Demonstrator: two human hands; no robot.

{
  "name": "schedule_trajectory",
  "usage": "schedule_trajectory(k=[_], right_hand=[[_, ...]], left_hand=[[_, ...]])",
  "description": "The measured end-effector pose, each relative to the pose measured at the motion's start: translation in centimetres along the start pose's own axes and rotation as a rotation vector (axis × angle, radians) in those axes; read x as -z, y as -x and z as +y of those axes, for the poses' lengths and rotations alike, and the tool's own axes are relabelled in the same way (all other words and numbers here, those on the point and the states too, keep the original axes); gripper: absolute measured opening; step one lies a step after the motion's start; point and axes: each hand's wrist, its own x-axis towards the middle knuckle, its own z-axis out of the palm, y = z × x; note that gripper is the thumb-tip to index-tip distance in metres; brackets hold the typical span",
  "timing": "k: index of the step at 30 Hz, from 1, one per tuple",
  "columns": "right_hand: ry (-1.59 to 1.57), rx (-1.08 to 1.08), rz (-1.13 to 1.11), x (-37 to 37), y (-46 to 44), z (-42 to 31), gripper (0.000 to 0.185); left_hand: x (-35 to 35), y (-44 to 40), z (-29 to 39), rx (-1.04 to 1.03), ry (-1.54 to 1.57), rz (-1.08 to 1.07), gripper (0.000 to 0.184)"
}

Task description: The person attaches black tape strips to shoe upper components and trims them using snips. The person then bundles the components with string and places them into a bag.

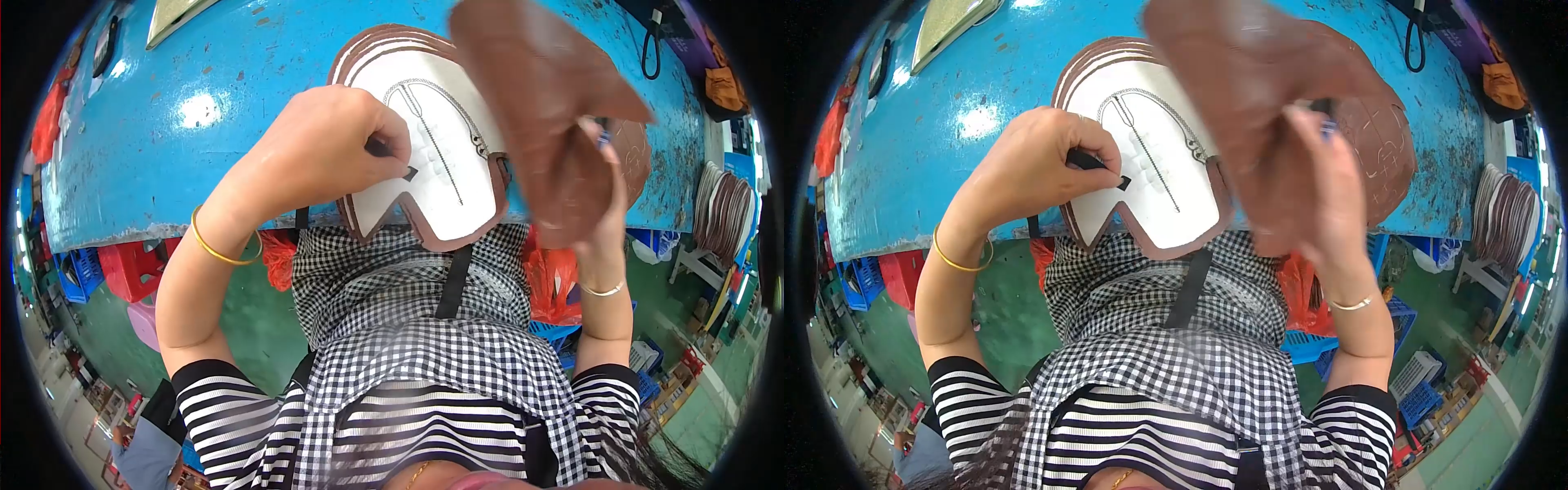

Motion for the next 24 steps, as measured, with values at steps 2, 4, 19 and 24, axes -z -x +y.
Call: schedule_trajectory(k=[2, 4, 19, 24], right_hand=[[0.180, 0.172, -0.003, 5.3, -1.0, -1.3, 0.038], [0.499, 0.372, -0.020, 10.7, -2.0, -3.4, 0.047], [1.185, 0.782, -0.933, 0.1, -3.8, -3.9, 0.019], [1.383, 0.957, -1.075, -2.3, -4.8, -1.7, 0.020]], left_hand=[[0.4, -0.1, -0.3, -0.015, 0.049, -0.026, 0.011], [0.7, -0.3, -0.4, -0.033, 0.167, -0.066, 0.011], [-0.8, -3.5, 0.6, -0.230, 0.038, -0.025, 0.012], [0.2, -3.6, 0.4, -0.284, -0.141, 0.073, 0.013]])
